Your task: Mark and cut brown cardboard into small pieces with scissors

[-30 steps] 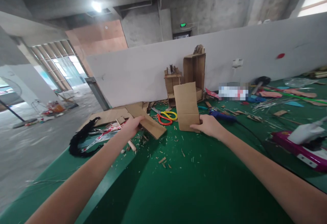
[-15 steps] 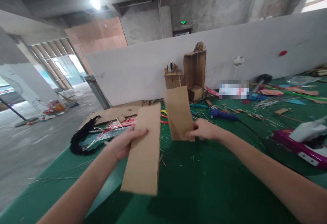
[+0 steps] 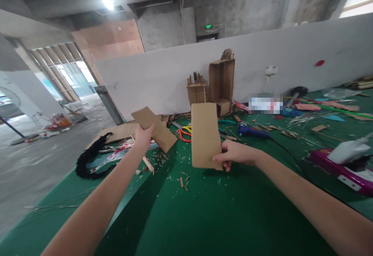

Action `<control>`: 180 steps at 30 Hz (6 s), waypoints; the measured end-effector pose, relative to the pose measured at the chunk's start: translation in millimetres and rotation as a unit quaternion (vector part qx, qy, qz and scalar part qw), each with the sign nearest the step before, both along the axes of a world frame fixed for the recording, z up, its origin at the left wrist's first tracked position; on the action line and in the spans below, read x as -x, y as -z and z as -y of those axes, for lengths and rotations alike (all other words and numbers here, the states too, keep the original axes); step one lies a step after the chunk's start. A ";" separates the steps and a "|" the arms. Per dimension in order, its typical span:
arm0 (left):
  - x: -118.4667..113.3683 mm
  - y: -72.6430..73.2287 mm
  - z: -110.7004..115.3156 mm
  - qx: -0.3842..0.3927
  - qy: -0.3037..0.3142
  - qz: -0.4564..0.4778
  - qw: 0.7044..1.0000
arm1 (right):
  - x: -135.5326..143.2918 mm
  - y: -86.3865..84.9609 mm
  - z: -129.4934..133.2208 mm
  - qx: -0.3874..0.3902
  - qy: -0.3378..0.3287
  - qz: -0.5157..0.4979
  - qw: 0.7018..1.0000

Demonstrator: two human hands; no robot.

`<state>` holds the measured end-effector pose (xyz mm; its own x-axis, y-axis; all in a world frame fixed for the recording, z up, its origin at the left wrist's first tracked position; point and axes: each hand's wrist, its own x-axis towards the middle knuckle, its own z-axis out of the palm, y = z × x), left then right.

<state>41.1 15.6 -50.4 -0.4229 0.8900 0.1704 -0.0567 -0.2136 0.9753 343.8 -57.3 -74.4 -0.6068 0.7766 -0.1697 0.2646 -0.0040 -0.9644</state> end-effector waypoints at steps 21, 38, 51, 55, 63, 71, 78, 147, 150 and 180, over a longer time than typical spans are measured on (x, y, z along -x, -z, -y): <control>-20.0 -34.2 24.1 -0.151 0.051 0.047 0.986 | 13.2 4.3 -22.3 -0.242 0.255 0.138 0.926; -74.7 -5.8 53.4 -0.080 0.242 -0.078 0.964 | 43.2 16.9 -11.1 -0.379 0.177 0.216 0.882; -71.1 -4.0 52.0 -0.012 0.249 0.075 0.965 | 41.2 30.6 -17.0 -0.400 0.177 0.190 0.879; -69.1 -1.5 49.4 -0.004 0.244 0.108 0.964 | 40.7 31.2 -16.9 -0.407 0.178 0.192 0.875; -72.7 -3.4 50.7 0.010 0.246 0.109 0.963 | 42.0 24.3 -16.0 -0.387 0.170 0.192 0.886; -70.9 -0.2 49.2 -0.004 0.239 0.091 0.967 | 41.5 17.0 -10.3 -0.368 0.144 0.187 0.899; -71.7 1.5 50.0 0.006 0.238 0.058 0.970 | 49.7 17.7 -5.5 -0.411 0.076 0.083 0.905; -84.5 11.2 62.1 -0.029 0.273 0.119 0.954 | 49.7 30.9 -27.1 -0.424 0.268 -0.023 0.865; -82.8 18.1 61.1 -0.026 0.292 0.117 0.949 | 49.7 31.2 -28.4 -0.418 0.261 -0.027 0.870; -73.3 35.2 61.4 0.021 0.323 0.132 0.937 | 50.0 29.5 -27.0 -0.432 0.238 -0.025 0.869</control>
